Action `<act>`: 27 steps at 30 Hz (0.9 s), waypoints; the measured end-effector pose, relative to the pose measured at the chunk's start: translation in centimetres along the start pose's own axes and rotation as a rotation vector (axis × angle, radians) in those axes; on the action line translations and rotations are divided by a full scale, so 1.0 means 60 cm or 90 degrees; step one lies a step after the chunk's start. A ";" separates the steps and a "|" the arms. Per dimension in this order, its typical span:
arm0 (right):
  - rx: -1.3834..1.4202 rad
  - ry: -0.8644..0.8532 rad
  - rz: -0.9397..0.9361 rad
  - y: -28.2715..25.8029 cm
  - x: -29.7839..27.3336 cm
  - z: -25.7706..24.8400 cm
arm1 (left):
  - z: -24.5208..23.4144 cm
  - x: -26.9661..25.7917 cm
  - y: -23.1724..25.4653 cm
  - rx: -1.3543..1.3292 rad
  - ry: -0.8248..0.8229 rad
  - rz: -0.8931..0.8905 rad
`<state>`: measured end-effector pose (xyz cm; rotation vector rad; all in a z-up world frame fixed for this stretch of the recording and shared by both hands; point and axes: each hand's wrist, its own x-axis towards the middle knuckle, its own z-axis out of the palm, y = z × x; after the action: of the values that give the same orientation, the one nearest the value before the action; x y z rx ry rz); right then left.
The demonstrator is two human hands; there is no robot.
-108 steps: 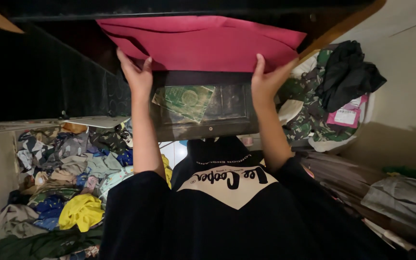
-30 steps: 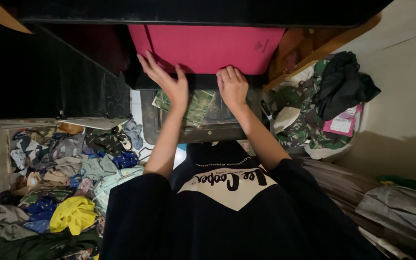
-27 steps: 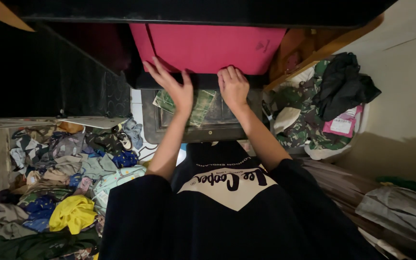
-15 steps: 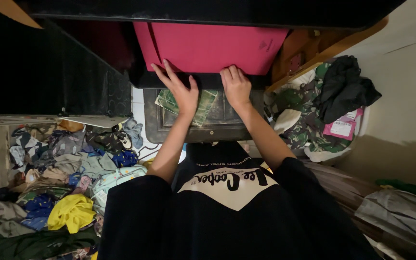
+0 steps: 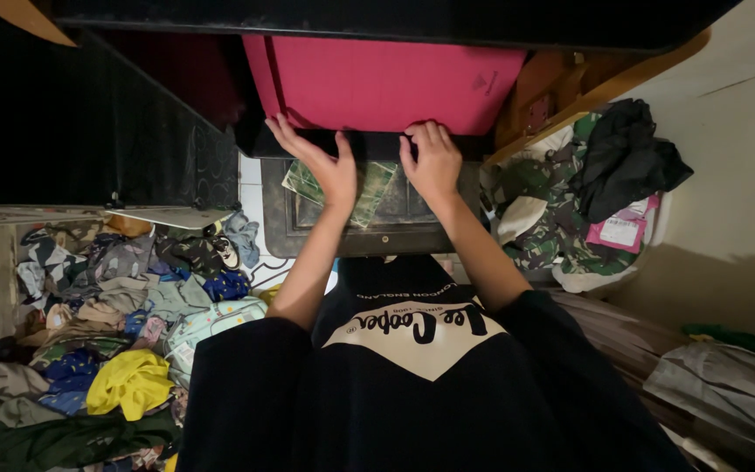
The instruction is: Organizing various colored folders by placing them into a storage container on the floor.
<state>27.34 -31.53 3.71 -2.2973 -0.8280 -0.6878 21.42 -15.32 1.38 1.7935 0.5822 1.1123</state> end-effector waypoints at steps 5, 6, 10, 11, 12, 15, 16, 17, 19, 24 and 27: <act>0.034 0.035 0.032 -0.009 -0.004 -0.020 | -0.007 -0.017 0.021 0.039 -0.013 0.002; 0.056 0.050 0.051 -0.011 -0.005 -0.024 | -0.009 -0.022 0.025 0.085 -0.014 -0.003; 0.139 0.075 0.141 -0.005 -0.025 -0.034 | -0.022 -0.030 0.051 0.098 -0.022 0.035; 0.196 0.082 0.190 0.004 -0.032 -0.030 | -0.020 -0.033 0.042 0.026 -0.045 0.047; 0.252 0.088 0.238 0.013 -0.039 -0.027 | -0.019 -0.037 0.033 -0.046 -0.067 0.059; 0.502 0.068 0.368 0.071 -0.088 0.001 | -0.021 -0.051 0.034 -0.208 -0.128 -0.063; 0.502 0.069 0.367 0.075 -0.090 -0.005 | -0.023 -0.053 0.038 -0.208 -0.127 -0.062; 0.600 0.052 0.435 0.080 -0.094 -0.010 | -0.026 -0.056 0.042 -0.235 -0.153 -0.086; 0.697 0.034 0.503 0.083 -0.101 -0.029 | -0.030 -0.061 0.046 -0.261 -0.179 -0.109; 0.755 0.043 0.573 0.075 -0.121 -0.077 | -0.042 -0.081 0.043 -0.351 -0.262 -0.153; 0.794 0.078 0.591 0.065 -0.138 -0.094 | -0.049 -0.090 0.039 -0.387 -0.290 -0.164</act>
<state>23.00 -40.97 0.96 -1.1978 0.0237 0.1450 16.07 -19.18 1.58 1.3234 0.1614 0.5839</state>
